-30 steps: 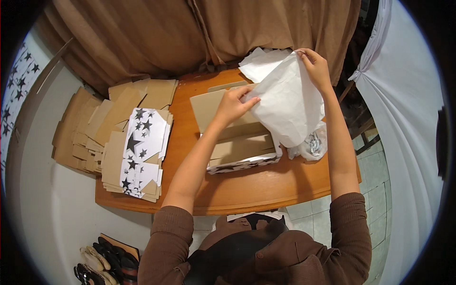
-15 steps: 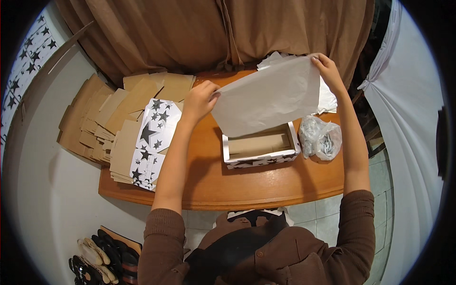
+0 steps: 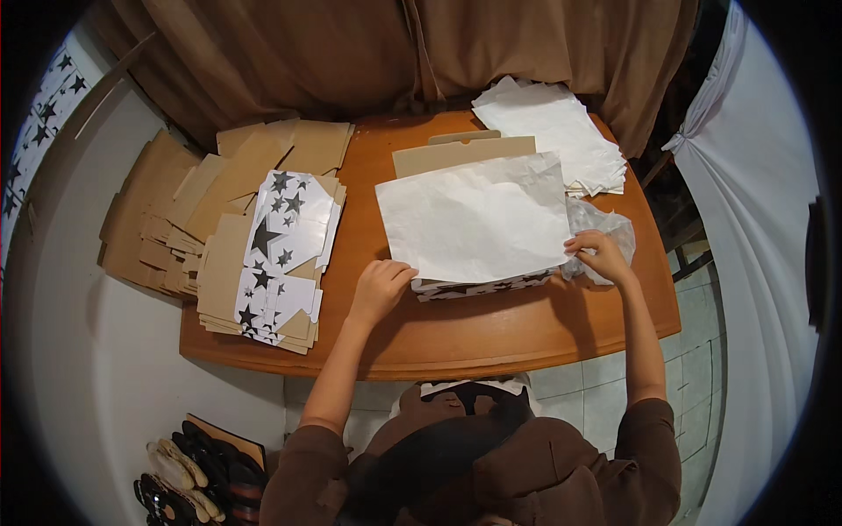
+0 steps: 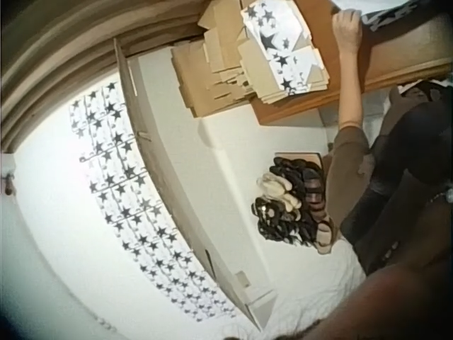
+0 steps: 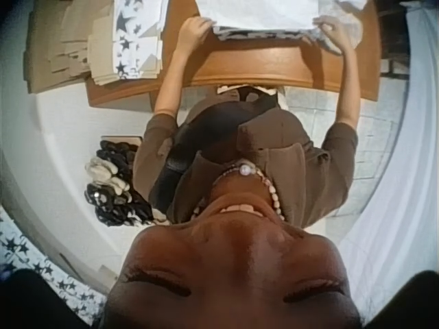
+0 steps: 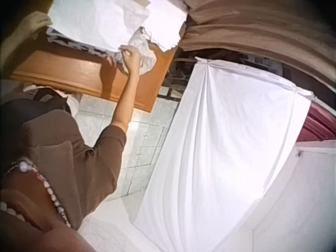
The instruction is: Folding cardboard shoe boxes and placing them on a storage shelf.
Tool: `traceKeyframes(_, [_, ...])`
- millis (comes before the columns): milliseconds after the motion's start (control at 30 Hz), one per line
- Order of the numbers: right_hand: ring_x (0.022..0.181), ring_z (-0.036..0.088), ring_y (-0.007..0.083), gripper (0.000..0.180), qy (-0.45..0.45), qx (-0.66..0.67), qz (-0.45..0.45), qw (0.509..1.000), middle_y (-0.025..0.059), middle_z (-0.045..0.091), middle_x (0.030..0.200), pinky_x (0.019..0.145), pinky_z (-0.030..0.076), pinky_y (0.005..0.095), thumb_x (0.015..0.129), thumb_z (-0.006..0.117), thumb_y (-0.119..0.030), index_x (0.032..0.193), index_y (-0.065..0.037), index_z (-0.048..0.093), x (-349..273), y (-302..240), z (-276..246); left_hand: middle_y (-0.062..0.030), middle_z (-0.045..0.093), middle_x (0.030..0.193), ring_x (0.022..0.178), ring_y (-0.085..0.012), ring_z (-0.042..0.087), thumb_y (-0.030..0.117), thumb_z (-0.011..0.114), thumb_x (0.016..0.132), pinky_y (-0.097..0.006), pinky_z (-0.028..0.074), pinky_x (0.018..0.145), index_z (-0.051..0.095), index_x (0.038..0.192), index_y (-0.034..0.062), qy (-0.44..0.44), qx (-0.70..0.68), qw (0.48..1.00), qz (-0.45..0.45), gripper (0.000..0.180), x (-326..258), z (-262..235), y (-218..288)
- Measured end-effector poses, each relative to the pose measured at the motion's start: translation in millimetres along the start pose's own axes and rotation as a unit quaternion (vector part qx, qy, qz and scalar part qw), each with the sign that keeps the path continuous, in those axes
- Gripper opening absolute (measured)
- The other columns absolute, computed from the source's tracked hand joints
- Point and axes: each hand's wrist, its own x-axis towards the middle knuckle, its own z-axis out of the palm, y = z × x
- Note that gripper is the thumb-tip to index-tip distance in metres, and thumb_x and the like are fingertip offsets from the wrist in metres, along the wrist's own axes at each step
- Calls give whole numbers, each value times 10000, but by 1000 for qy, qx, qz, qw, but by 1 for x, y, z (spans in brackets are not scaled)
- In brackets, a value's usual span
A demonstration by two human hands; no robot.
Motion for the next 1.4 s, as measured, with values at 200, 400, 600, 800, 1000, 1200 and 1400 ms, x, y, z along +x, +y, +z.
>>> traceKeyframes(200, [934,606,234,107,33,1,59,998,84,676,910,848,455,321,786,609,-14,870,-23,675,4,7,18,-49,639,865,829,-213,606,29,607,770,-340,450,713,626,876,85,-23,-9,999,-38,121,8,3,-5])
traceKeyframes(400, [874,530,81,137,176,250,49,951,9,604,897,805,412,231,914,528,-99,984,-12,606,23,2,-12,-58,634,765,696,-170,590,66,586,847,-284,446,625,625,894,16,154,-190,945,-217,79,32,-26,-17])
traceKeyframes(600, [777,443,42,153,302,277,1,912,-38,516,825,710,361,183,943,503,-130,1010,-21,587,92,-32,-30,-52,587,712,615,-82,448,155,539,932,-236,379,557,599,924,-16,217,-269,889,-301,181,85,-51,-27])
traceKeyframes(800, [778,553,121,167,271,72,52,958,76,619,821,732,441,246,862,489,-18,992,13,589,109,7,0,-204,627,864,780,-363,602,206,489,942,-399,461,675,573,970,4,91,-144,923,-345,220,82,-11,-51])
traceKeyframes(1000, [849,635,318,179,245,-12,101,964,168,655,907,742,485,361,856,487,-43,980,-1,609,106,22,39,-201,624,955,885,-379,585,203,461,939,-427,459,747,563,965,9,33,-101,930,-352,220,58,29,-63])
traceKeyframes(1200, [886,614,325,197,240,-66,122,961,165,637,956,765,477,392,853,511,-79,1014,-34,615,104,41,54,-172,626,982,927,-354,583,183,489,917,-412,461,786,570,938,1,-17,-62,936,-346,200,59,49,-62])
traceKeyframes(1400, [1137,451,377,483,316,-190,-68,927,200,477,1255,963,349,517,767,570,-21,1239,-114,531,102,5,73,-144,462,1299,1253,-321,379,265,584,847,-493,293,1024,499,1220,29,29,90,968,-232,449,69,63,-11])
